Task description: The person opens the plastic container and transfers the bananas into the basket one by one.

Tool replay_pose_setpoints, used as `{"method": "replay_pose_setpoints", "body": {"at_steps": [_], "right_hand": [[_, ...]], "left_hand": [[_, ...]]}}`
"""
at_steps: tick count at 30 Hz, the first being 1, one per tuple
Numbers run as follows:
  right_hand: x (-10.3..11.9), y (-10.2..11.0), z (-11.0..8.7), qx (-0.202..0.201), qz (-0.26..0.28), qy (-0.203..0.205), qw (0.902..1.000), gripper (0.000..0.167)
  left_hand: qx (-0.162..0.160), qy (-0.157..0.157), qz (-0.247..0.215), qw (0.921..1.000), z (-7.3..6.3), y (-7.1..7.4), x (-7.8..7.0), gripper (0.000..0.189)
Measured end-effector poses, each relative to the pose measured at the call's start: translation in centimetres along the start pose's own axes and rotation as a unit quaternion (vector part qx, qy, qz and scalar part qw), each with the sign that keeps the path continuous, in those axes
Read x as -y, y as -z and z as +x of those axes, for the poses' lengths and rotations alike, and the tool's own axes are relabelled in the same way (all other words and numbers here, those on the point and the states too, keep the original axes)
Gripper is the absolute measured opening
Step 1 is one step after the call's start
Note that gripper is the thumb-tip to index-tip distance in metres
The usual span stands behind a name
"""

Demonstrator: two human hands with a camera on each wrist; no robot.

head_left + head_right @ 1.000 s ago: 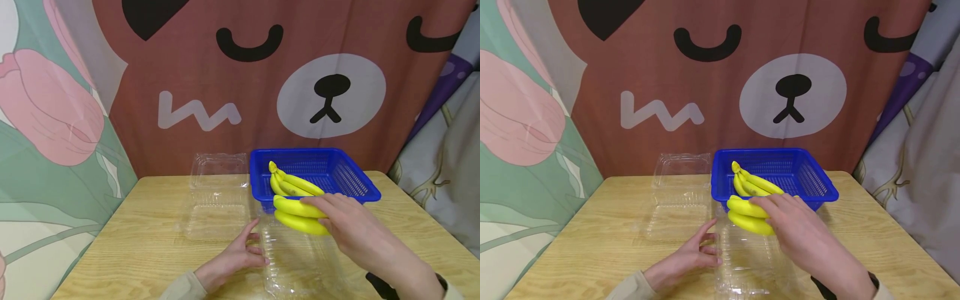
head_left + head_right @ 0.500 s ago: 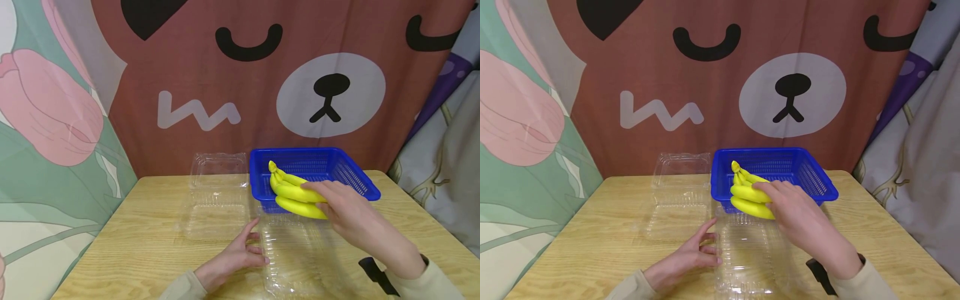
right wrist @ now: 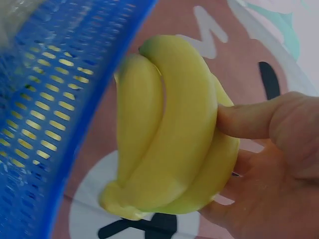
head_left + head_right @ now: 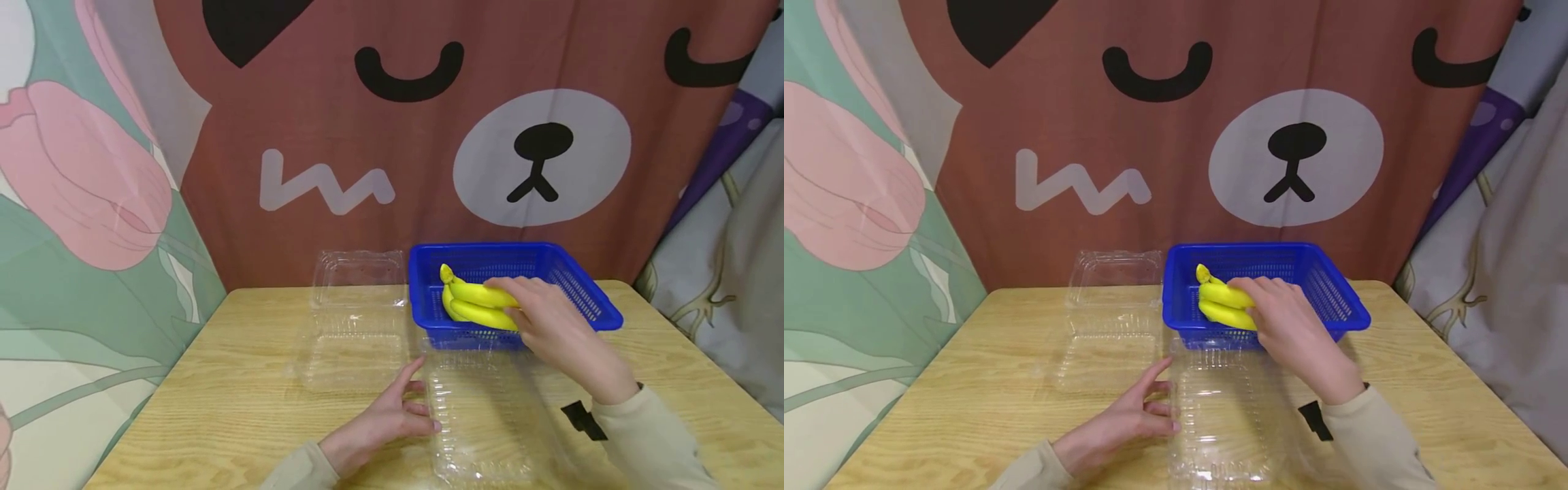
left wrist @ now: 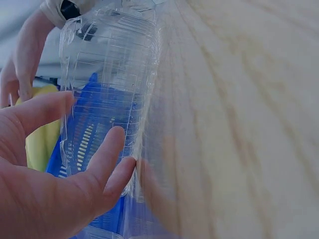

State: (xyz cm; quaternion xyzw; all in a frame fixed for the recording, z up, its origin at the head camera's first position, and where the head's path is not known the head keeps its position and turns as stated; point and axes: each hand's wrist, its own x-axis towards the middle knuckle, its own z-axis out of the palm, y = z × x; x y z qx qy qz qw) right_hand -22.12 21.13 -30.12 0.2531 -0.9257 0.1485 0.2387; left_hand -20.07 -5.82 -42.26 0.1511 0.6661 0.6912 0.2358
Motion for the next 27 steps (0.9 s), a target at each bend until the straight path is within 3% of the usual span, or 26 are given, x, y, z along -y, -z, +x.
{"method": "replay_pose_setpoints", "body": {"at_steps": [14, 19, 27], "right_hand": [[-2.0, -3.0, 1.7, -0.009, -0.003, -0.020, 0.9998, 0.046], [-2.6, -3.6, 2.0, -0.025, -0.008, -0.011, 0.9996, 0.046], [-2.7, -4.1, 2.2, -0.019, -0.004, -0.016, 0.9997, 0.048]], "left_hand": [[0.000, 0.000, 0.005, 1.0000, -0.1, 0.1, 0.1, 0.106], [0.002, -0.002, 0.003, 1.0000, 0.0, 0.1, 0.1, 0.106], [0.005, 0.000, -0.007, 1.0000, -0.1, 0.2, 0.1, 0.105]]}}
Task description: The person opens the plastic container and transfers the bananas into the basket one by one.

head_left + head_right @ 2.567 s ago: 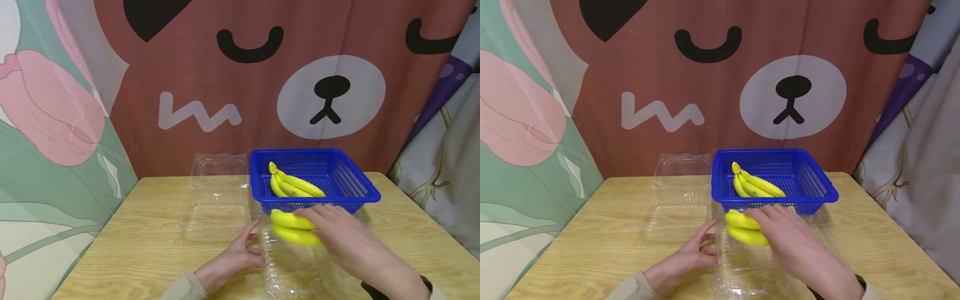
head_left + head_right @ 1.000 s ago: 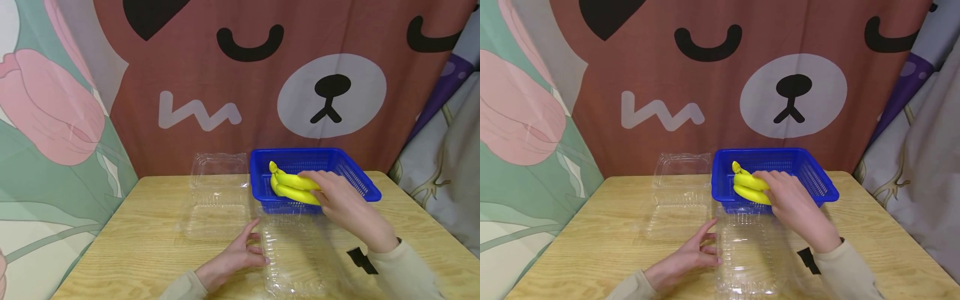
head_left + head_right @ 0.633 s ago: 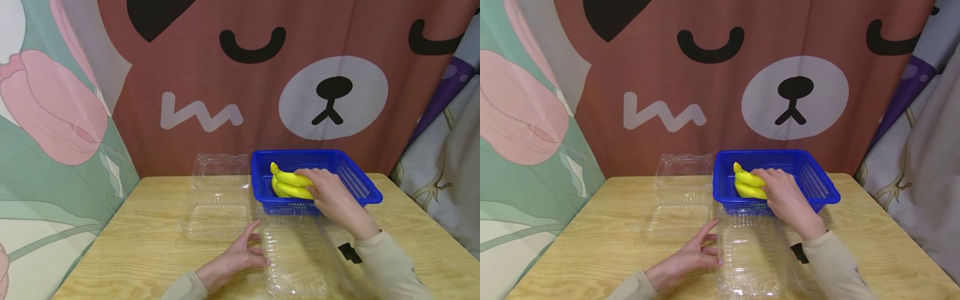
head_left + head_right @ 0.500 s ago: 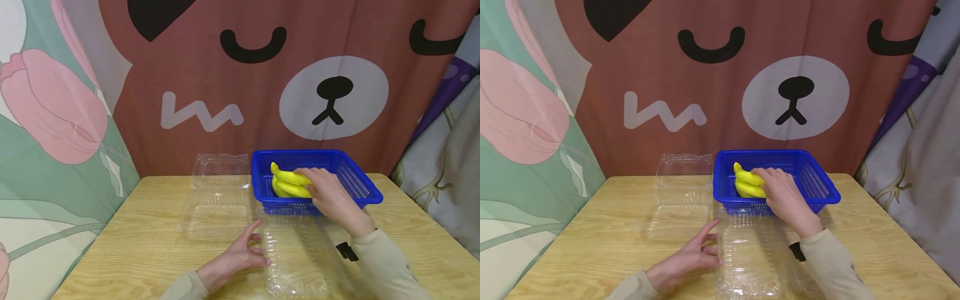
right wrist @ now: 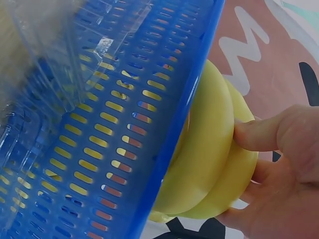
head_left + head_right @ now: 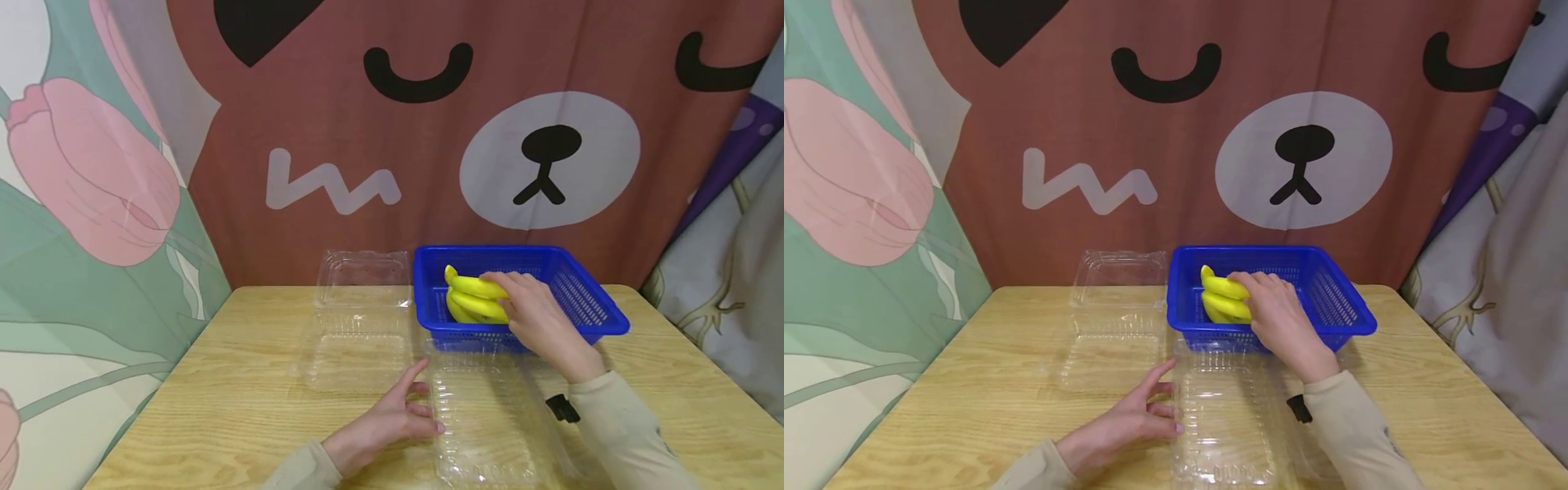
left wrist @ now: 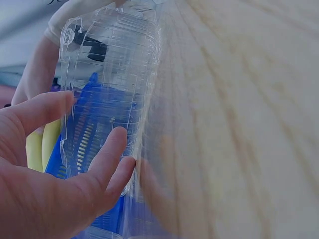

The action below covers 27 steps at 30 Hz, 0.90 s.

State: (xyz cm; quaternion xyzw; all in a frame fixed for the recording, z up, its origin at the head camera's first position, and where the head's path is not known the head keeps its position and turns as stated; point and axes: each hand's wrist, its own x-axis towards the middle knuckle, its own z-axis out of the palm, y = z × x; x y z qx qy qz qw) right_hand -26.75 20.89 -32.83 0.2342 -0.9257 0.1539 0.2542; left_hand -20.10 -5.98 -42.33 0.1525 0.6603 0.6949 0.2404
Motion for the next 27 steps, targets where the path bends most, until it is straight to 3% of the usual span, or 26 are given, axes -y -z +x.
{"method": "replay_pose_setpoints", "body": {"at_steps": [13, 22, 27], "right_hand": [[-0.1, -0.6, 0.1, 0.005, 0.006, -0.006, 0.9999, 0.049], [-0.2, -1.7, 0.0, 0.037, 0.033, -0.001, 0.9988, 0.042], [-0.2, -1.8, 0.0, 0.034, 0.033, -0.002, 0.9989, 0.040]], "left_hand": [[-0.010, -0.005, -0.005, 0.9999, 0.1, -0.2, -0.1, 0.105], [-0.011, -0.002, -0.006, 0.9999, 0.0, -0.3, -0.1, 0.105], [-0.010, -0.001, -0.004, 0.9999, -0.1, -0.3, -0.1, 0.105]]}}
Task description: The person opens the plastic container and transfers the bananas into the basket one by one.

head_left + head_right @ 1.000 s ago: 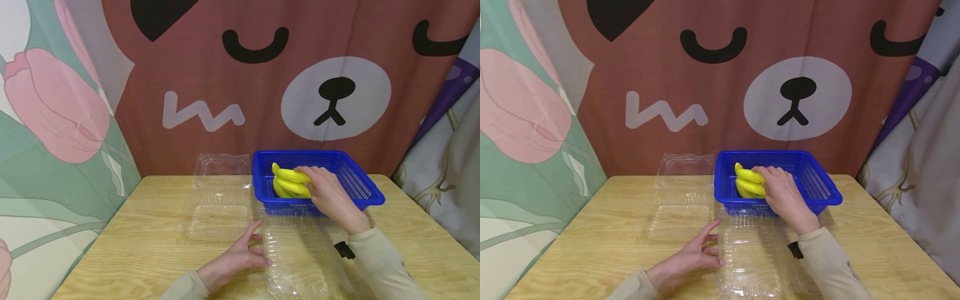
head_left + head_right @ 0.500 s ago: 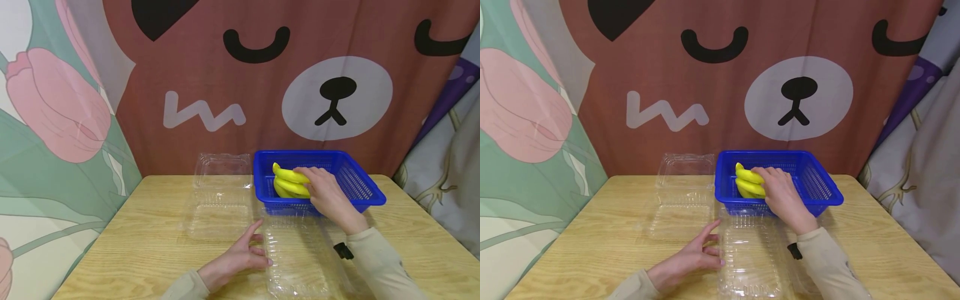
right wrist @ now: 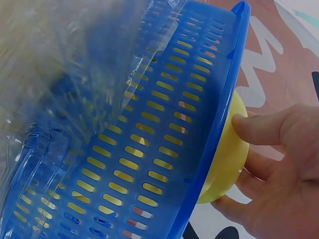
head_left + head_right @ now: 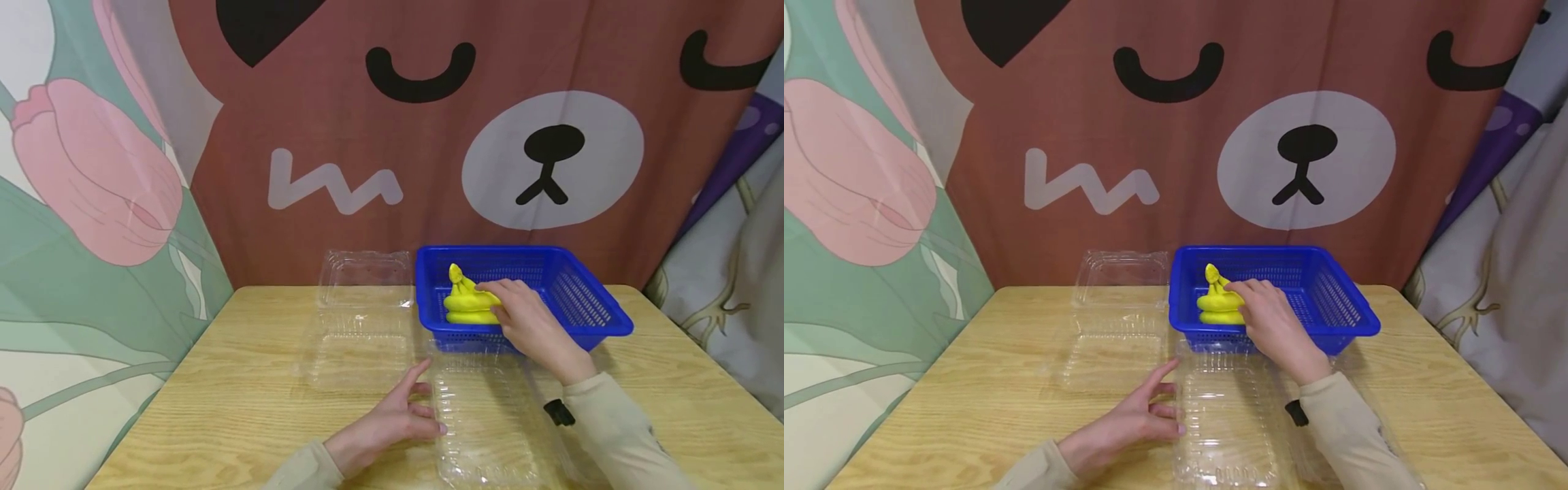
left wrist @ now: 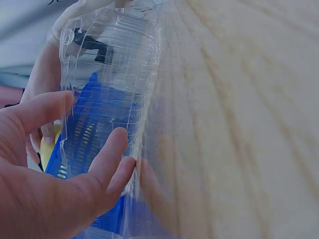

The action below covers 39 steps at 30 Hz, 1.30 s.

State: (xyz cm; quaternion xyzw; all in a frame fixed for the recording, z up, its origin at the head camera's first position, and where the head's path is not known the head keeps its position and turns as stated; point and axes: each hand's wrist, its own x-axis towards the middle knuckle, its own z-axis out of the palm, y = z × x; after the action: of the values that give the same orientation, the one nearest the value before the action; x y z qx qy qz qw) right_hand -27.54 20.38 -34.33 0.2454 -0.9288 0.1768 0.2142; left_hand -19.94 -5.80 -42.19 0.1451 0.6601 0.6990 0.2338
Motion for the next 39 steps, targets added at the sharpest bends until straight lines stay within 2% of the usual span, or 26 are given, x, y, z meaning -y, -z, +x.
{"method": "replay_pose_setpoints", "body": {"at_steps": [7, 25, 34, 39], "right_hand": [[0.05, -0.02, 0.20, -0.003, -0.004, -0.004, 1.0000, 0.040], [0.34, 0.03, 0.06, 0.009, -0.021, -0.010, 0.9997, 0.041], [0.45, 0.25, -0.18, 0.026, -0.034, -0.053, 0.9977, 0.046], [0.73, 0.54, -0.26, 0.036, -0.029, -0.068, 0.9966, 0.046]], "left_hand": [[0.010, 0.002, 0.000, 0.9999, -0.04, 0.16, -0.07, 0.105], [-0.001, 0.006, 0.013, 0.9999, 0.15, 0.17, 0.06, 0.104], [0.006, 0.004, 0.012, 0.9999, 0.21, 0.18, 0.10, 0.105], [0.012, 0.004, -0.009, 0.9999, 0.21, 0.13, 0.10, 0.102]]}}
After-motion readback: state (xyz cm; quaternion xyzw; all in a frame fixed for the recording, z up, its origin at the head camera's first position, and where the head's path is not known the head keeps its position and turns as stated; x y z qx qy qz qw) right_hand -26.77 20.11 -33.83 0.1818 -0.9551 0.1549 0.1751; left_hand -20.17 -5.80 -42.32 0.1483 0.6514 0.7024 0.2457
